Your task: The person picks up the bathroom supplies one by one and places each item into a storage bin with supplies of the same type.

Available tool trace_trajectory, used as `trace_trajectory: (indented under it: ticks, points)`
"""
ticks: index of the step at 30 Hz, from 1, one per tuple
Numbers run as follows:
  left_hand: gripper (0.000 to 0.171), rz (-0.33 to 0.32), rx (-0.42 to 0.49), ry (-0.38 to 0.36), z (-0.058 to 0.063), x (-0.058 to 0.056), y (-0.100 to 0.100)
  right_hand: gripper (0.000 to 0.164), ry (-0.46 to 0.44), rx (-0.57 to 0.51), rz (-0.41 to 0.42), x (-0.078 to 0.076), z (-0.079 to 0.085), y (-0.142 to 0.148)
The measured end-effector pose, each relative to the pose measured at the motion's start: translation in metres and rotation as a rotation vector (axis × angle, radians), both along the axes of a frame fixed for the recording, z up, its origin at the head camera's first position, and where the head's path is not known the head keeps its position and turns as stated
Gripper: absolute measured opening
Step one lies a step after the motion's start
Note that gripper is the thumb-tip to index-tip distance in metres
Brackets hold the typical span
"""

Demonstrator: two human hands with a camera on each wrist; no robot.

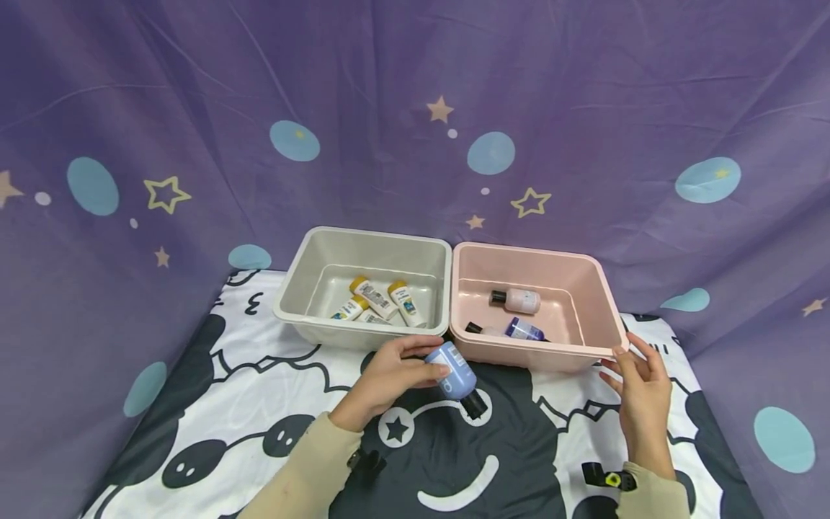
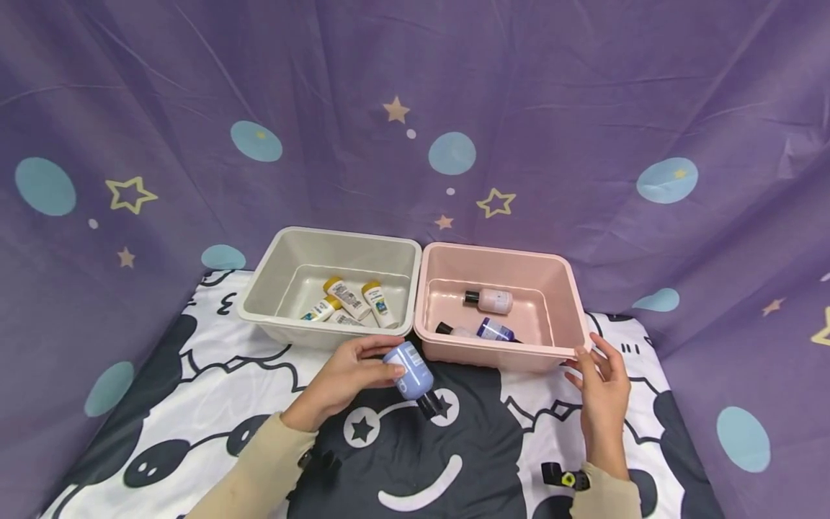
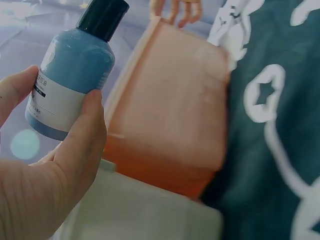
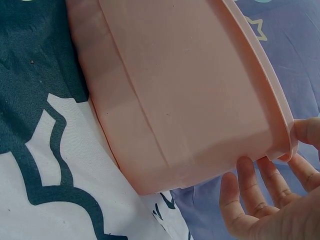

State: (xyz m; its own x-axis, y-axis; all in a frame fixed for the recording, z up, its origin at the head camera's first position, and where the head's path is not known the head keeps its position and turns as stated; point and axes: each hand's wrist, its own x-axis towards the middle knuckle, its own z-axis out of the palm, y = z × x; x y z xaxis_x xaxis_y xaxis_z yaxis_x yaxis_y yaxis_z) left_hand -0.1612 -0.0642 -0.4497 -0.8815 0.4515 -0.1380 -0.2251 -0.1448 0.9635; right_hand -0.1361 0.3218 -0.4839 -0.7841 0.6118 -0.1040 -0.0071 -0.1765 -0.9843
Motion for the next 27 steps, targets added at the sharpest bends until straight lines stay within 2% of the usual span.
trace_trajectory:
  ticks: [9,14,22,27]
  points:
    - [0.057,0.053,0.032,0.060,0.036,-0.029,0.016,0.044,-0.001,0.001,-0.005,-0.001,-0.002,0.001]
    - [0.054,0.065,0.034,0.071,0.047,-0.047,0.025,0.045,0.006,-0.006,-0.005,-0.001,-0.002,0.001]
    - [0.053,0.042,0.040,0.037,0.062,-0.077,0.044,0.047,0.002,0.001,-0.005,-0.001,-0.002,0.001]
    - [0.052,0.019,0.027,0.045,0.074,-0.092,0.060,0.047,0.004,0.004,-0.004,-0.001,-0.002,0.000]
